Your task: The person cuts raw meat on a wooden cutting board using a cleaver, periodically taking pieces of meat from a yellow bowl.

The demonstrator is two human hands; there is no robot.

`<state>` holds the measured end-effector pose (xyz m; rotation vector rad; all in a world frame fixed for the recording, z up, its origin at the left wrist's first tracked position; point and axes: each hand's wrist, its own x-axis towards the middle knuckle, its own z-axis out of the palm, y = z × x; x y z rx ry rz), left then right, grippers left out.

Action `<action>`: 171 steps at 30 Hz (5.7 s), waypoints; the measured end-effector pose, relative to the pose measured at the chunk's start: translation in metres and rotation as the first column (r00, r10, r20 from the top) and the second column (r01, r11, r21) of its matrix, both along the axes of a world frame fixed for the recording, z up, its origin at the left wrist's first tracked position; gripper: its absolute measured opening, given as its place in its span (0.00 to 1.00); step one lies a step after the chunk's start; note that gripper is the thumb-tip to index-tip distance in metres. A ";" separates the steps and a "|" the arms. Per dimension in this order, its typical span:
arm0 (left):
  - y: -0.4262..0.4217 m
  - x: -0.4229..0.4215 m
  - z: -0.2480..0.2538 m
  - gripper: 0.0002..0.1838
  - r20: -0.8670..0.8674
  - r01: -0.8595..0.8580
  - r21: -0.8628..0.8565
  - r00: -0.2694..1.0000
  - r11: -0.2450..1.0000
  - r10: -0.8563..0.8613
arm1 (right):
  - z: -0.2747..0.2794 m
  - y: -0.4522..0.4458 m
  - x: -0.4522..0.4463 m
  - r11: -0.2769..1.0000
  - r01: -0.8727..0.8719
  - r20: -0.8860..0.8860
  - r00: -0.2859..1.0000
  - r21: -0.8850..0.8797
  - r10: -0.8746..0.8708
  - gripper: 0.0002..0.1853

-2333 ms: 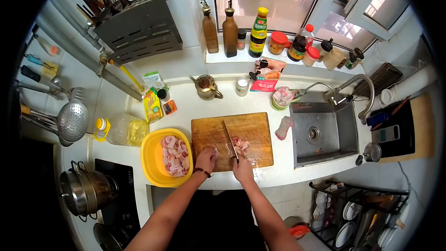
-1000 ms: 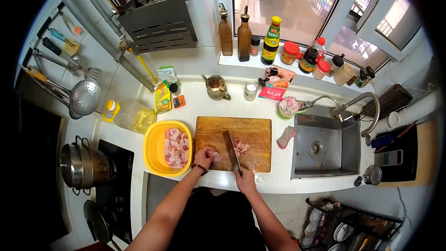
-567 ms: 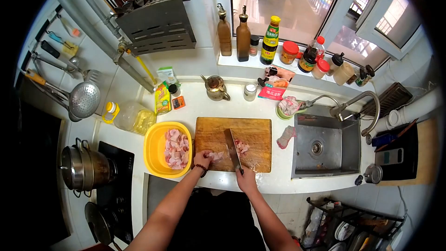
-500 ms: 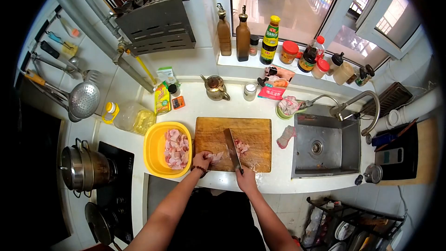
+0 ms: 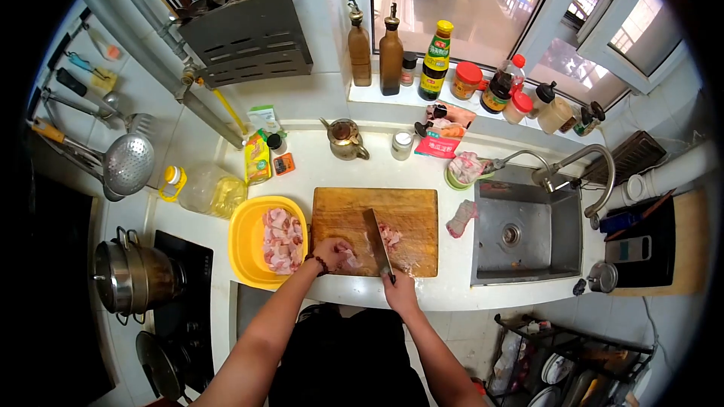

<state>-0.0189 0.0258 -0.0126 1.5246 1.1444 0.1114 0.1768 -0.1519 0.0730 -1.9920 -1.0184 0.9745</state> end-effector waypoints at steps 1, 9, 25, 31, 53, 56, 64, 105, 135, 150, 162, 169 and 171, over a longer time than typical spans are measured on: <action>0.003 0.001 0.003 0.11 0.001 0.005 -0.003 1.000 1.000 -0.005 | 0.001 -0.001 -0.001 1.000 0.010 -0.005 1.000 0.009 -0.010 0.16; 0.008 0.007 0.011 0.15 0.013 -0.234 0.188 0.972 0.954 0.236 | 0.007 -0.003 -0.004 0.996 0.043 -0.013 0.999 -0.076 -0.044 0.15; -0.021 0.032 -0.003 0.23 -0.326 0.030 0.283 0.943 0.959 0.066 | 0.001 0.001 -0.008 0.998 0.041 -0.021 0.999 -0.044 -0.042 0.13; -0.021 0.026 -0.047 0.12 0.080 -0.350 0.082 0.936 0.933 0.344 | -0.006 -0.005 -0.003 0.995 0.065 0.005 0.998 -0.076 -0.065 0.11; -0.011 0.014 0.008 0.07 0.397 -0.257 -0.702 0.632 0.664 0.665 | -0.005 0.005 0.000 0.999 0.051 -0.024 0.998 0.000 -0.051 0.12; -0.011 0.011 0.009 0.07 0.417 -0.241 -0.681 0.648 0.691 0.637 | -0.006 0.007 0.000 0.999 0.043 -0.014 0.999 0.007 -0.043 0.12; -0.013 0.008 0.004 0.08 0.381 -0.244 -0.711 0.654 0.659 0.654 | -0.012 0.007 0.003 1.000 0.027 0.000 1.000 -0.009 -0.027 0.11; -0.004 0.006 -0.007 0.28 -0.246 0.175 0.172 0.961 0.969 -0.130 | 0.004 0.007 -0.022 0.993 0.087 -0.021 0.996 -0.082 -0.089 0.12; -0.011 -0.001 0.008 0.04 0.040 0.223 0.515 0.958 0.827 -0.284 | -0.012 0.039 -0.095 0.980 0.106 0.115 0.990 -0.168 -0.087 0.12; -0.010 0.001 0.010 0.05 0.003 0.269 0.416 0.955 0.869 -0.297 | -0.012 0.045 -0.099 0.975 0.060 0.213 0.977 -0.215 -0.013 0.16; -0.009 0.003 0.019 0.08 -0.069 0.296 0.387 0.954 0.873 -0.293 | -0.019 0.046 -0.098 0.977 0.039 0.219 0.976 -0.209 0.008 0.16; -0.008 0.005 0.017 0.10 -0.153 0.345 0.387 0.939 0.855 -0.309 | -0.020 0.018 -0.097 0.968 0.016 0.229 0.972 -0.252 0.043 0.18; -0.008 0.007 0.021 0.09 -0.181 0.370 0.384 0.928 0.846 -0.324 | -0.021 0.033 -0.097 0.973 0.031 0.241 0.970 -0.230 0.026 0.19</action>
